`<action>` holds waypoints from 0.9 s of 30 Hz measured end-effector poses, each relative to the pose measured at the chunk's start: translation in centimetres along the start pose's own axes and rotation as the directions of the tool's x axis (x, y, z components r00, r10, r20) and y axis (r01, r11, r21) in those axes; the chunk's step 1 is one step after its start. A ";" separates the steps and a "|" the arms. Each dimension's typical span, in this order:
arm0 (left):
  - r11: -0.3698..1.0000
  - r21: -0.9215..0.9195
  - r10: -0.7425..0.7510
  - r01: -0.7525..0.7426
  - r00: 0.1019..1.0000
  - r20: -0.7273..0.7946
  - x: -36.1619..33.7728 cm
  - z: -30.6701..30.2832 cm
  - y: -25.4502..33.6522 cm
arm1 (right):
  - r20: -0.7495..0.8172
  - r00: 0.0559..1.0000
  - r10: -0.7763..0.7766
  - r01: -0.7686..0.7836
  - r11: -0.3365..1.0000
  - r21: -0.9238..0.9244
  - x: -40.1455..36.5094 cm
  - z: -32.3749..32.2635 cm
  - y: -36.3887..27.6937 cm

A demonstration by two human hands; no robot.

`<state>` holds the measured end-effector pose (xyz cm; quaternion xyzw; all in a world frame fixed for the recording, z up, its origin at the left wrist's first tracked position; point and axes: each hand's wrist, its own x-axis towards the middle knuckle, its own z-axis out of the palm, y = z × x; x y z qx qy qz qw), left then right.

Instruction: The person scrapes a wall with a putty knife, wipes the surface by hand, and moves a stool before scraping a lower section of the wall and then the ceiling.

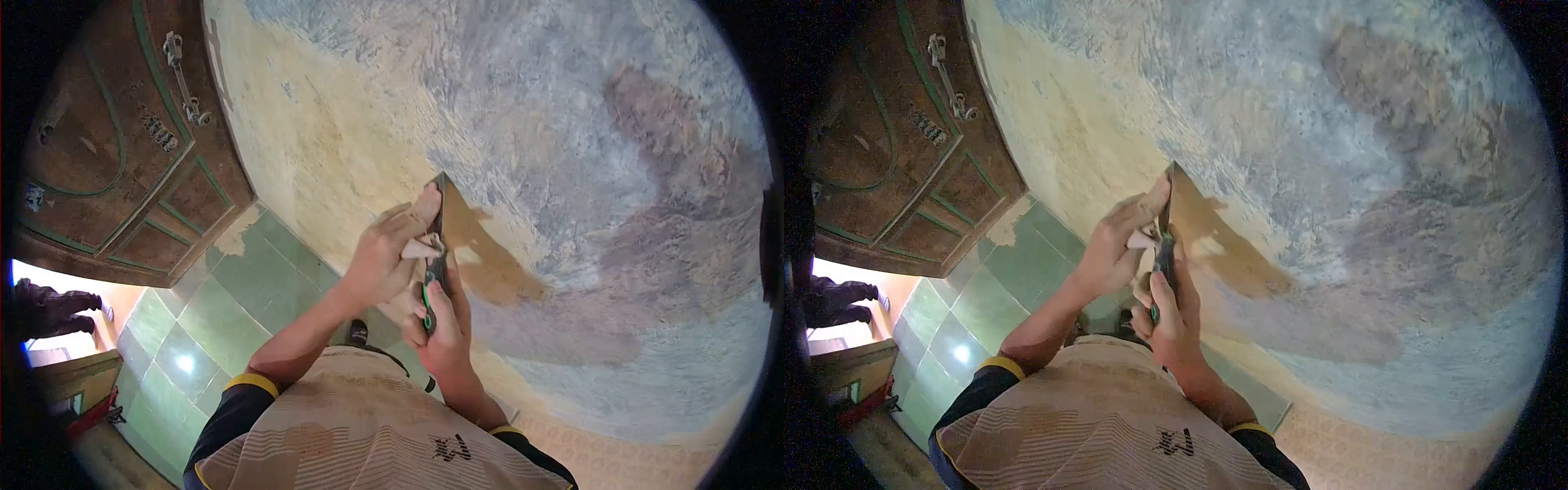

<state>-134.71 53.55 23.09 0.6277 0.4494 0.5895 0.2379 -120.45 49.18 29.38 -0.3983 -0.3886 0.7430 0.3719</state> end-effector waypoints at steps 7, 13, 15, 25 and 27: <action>0.999 0.049 -0.007 0.009 0.999 -0.041 -0.3 1.2 0.0 | -0.047 0.992 0.114 -0.113 0.993 0.020 1.1 -2.3 -2.0; 0.998 0.001 -0.067 0.067 0.998 -0.020 -0.4 0.8 0.0 | -0.022 0.999 0.050 -0.050 0.999 0.021 0.9 -2.5 -1.3; 0.985 0.125 0.131 -0.121 0.989 -0.071 -0.1 1.9 -0.6 | 0.050 0.996 0.079 -0.084 0.991 0.105 0.7 -3.1 -2.1; 0.995 0.065 0.085 -0.080 0.993 -0.082 0.1 1.5 -1.0 | 0.055 0.997 0.059 -0.062 0.997 0.051 1.5 -2.5 -2.3; 0.995 0.094 0.003 0.014 0.983 -0.186 0.7 1.0 -1.8 | 0.040 0.995 0.095 -0.097 0.994 0.052 3.6 -1.8 -2.1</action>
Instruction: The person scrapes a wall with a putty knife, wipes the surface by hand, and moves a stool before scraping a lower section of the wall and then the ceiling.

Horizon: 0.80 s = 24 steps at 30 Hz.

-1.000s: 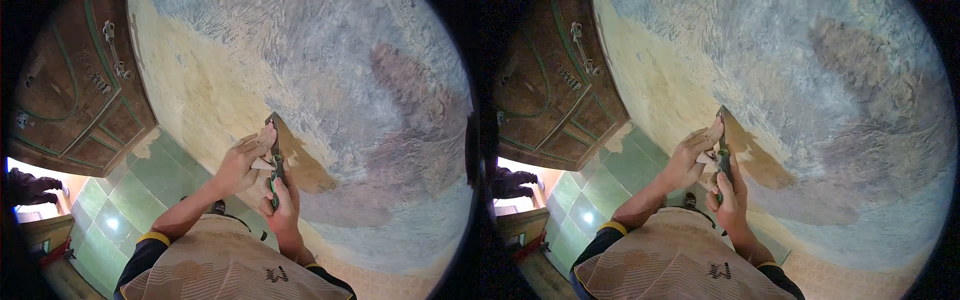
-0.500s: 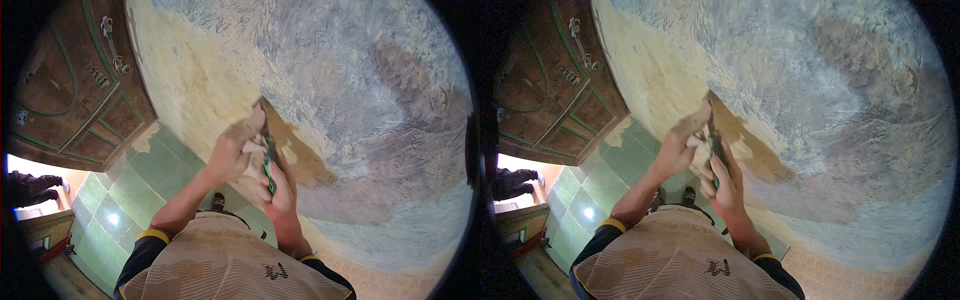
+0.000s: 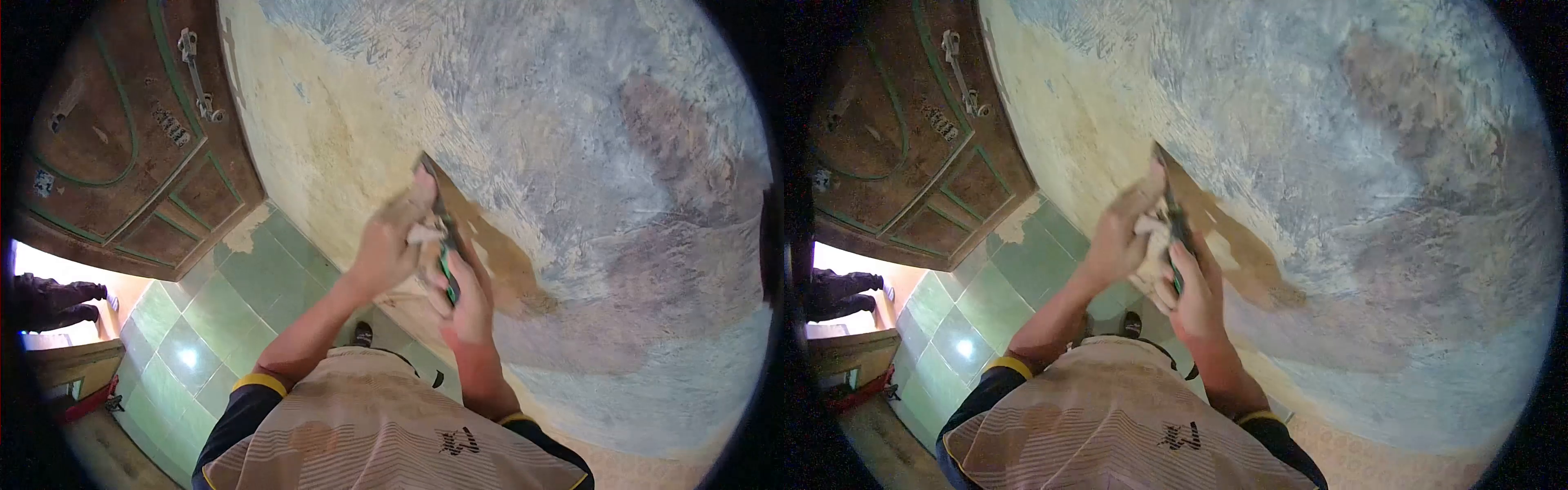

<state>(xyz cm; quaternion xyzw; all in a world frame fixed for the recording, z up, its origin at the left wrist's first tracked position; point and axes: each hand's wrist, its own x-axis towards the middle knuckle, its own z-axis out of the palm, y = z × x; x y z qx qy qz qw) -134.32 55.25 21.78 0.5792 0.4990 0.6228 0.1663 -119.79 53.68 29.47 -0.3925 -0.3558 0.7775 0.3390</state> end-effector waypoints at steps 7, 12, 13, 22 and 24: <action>0.999 0.010 0.039 -0.041 0.995 0.094 -0.5 -0.3 0.9 | 0.007 0.998 -0.061 0.061 0.997 -0.041 -2.6 0.1 0.7; 1.000 -0.001 0.027 -0.027 1.000 0.007 0.8 -1.3 -0.1 | 0.017 0.999 -0.038 0.038 0.999 -0.003 0.4 0.1 0.7; 0.993 -0.063 -0.091 0.096 0.993 0.080 0.7 -1.8 0.3 | -0.030 0.999 -0.013 0.012 0.999 -0.053 0.1 0.8 1.1; 0.981 -0.123 -0.142 0.152 0.986 0.085 1.7 -2.2 1.8 | 0.166 0.980 -0.112 0.118 0.993 -0.028 0.0 2.5 4.4; 0.993 0.009 -0.121 0.121 0.982 0.146 1.7 -2.9 1.6 | 0.075 0.988 -0.134 0.132 0.991 0.025 -0.2 3.4 4.7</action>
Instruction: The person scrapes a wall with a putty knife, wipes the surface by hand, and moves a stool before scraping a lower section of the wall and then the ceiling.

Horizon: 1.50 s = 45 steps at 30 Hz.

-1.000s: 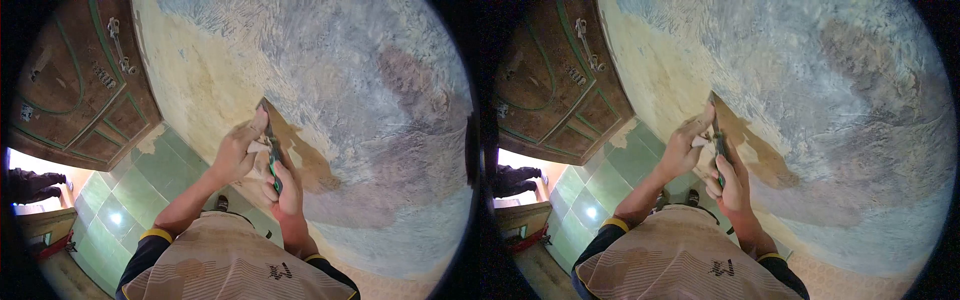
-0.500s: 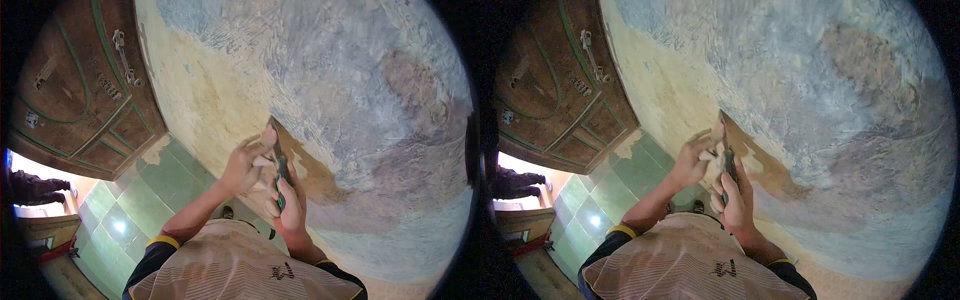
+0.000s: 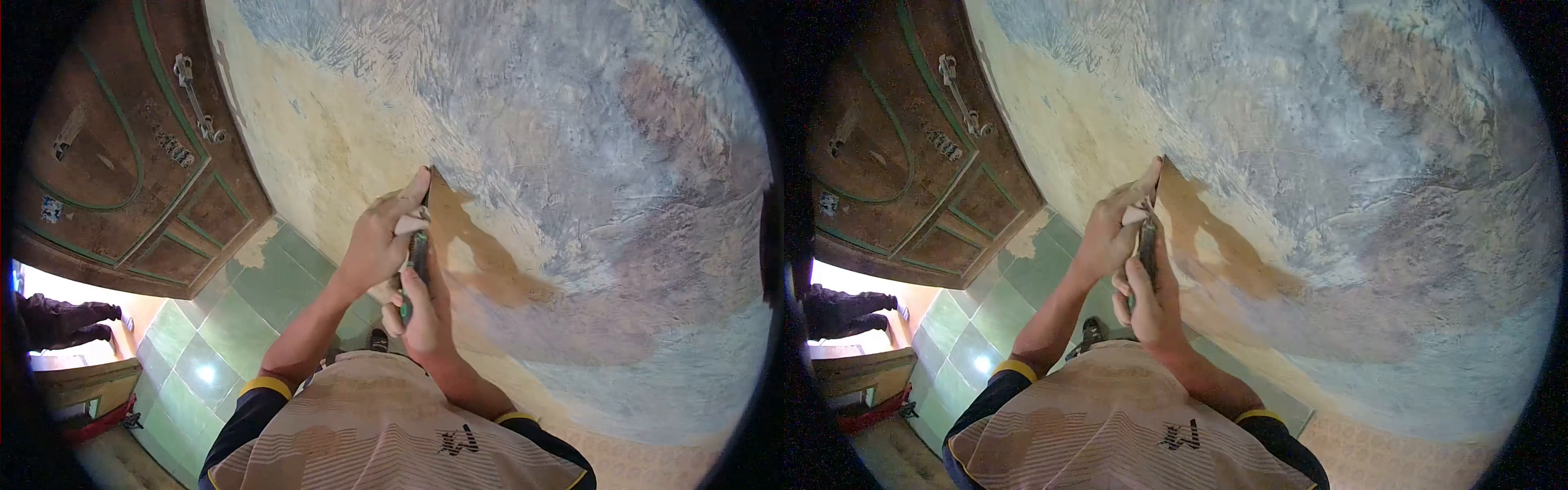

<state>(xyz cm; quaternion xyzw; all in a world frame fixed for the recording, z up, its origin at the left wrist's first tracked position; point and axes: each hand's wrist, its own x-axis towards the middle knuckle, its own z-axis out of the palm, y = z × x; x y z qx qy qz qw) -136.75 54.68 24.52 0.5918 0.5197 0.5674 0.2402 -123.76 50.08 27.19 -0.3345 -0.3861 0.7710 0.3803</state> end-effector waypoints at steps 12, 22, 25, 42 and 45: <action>0.989 -0.032 0.138 -0.141 0.986 -0.096 -0.5 0.4 -0.4 | -0.030 0.994 0.108 -0.112 0.979 -0.168 1.8 -3.3 -5.0; 0.985 -0.084 0.148 -0.151 0.988 -0.037 -1.0 1.1 -1.5 | 0.025 0.998 0.060 -0.058 0.994 -0.092 0.8 -1.8 -4.2; 0.980 -0.125 0.155 -0.153 0.988 0.005 -1.9 2.0 -1.6 | 0.001 0.998 -0.067 0.067 0.993 -0.099 -1.0 -1.9 -3.3; 0.967 -0.124 0.217 -0.223 0.974 -0.061 0.1 -1.1 -2.5 | -0.056 0.995 -0.085 0.076 0.987 -0.141 1.6 0.5 -1.5; 0.969 -0.171 0.169 -0.178 0.983 -0.064 -0.9 0.5 -0.8 | -0.152 0.978 -0.145 0.120 0.980 -0.158 0.4 0.1 -1.8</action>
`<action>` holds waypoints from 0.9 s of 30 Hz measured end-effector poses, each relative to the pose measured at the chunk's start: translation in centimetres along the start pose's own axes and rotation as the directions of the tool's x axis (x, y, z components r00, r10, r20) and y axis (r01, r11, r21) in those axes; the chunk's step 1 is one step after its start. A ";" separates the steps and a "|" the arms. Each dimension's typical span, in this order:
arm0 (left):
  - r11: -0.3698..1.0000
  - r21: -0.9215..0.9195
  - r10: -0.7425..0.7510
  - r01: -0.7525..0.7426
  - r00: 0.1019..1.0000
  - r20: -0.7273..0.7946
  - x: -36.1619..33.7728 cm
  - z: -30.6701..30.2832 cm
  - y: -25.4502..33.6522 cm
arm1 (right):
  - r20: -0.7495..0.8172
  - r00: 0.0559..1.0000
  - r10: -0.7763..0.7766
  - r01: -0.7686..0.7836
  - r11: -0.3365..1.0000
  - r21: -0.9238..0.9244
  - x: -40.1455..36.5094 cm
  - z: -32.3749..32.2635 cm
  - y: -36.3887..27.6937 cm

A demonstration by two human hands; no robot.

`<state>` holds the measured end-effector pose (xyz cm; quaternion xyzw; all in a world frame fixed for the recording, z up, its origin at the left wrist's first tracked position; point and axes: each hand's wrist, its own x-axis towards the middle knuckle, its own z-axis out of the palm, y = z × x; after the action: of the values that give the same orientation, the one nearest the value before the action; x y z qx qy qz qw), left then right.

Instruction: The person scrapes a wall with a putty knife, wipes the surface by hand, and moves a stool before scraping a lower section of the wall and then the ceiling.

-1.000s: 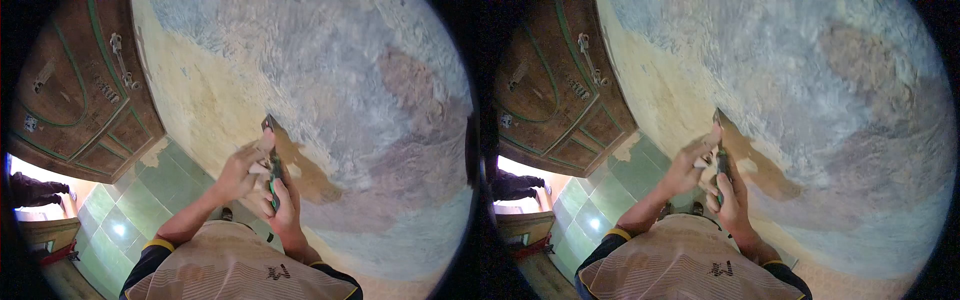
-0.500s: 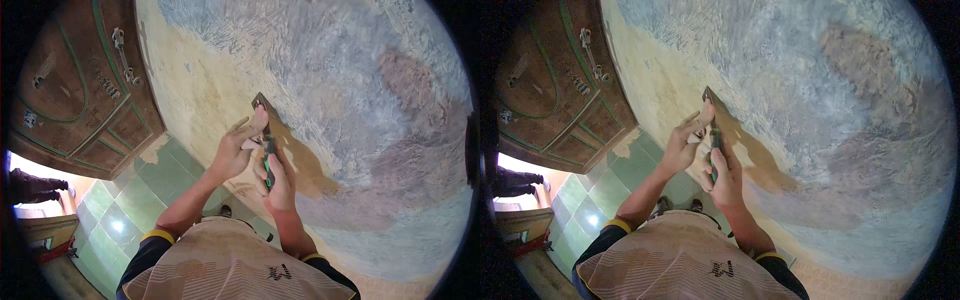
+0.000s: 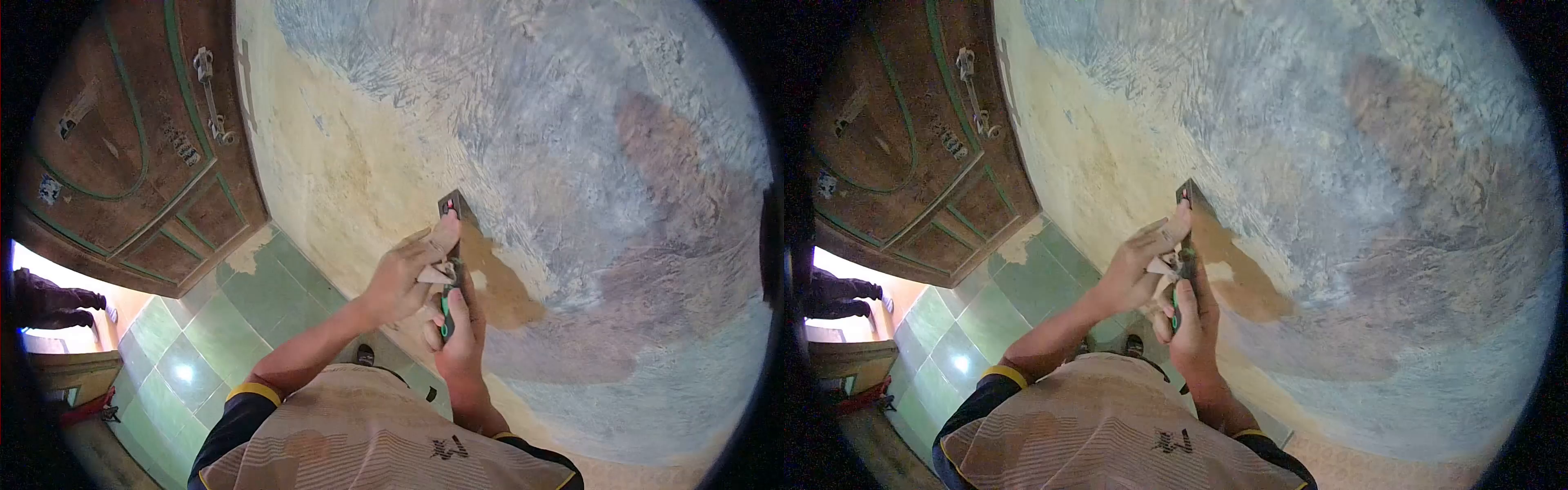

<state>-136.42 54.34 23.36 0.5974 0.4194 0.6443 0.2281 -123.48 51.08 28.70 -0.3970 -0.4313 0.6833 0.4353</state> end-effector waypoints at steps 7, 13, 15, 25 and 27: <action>0.992 0.034 -0.122 0.124 0.992 -0.045 1.1 -2.5 -1.8 | 0.074 0.997 0.020 -0.010 0.992 -0.129 2.8 0.9 0.1; 0.997 0.067 0.039 -0.042 0.998 0.041 1.0 -1.0 -1.7 | 0.049 0.998 0.025 -0.024 1.000 -0.018 0.7 0.3 -0.7; 0.997 0.077 0.018 -0.017 1.000 -0.018 2.0 -2.1 -2.2 | 0.030 0.999 0.028 -0.026 0.998 -0.056 2.3 1.3 -0.4; 0.999 0.007 0.050 -0.050 0.997 0.065 1.3 0.9 1.9 | 0.018 1.000 0.008 -0.010 0.998 0.066 -0.6 -1.7 -1.6; 0.998 -0.042 0.044 -0.044 0.999 -0.003 1.4 1.1 2.0 | 0.066 0.997 0.028 -0.029 0.999 0.023 -0.7 -1.4 -1.6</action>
<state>-135.19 54.68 25.76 0.6009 0.3927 0.6586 0.2259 -121.58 51.18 29.92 -0.3752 -0.4312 0.7072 0.4160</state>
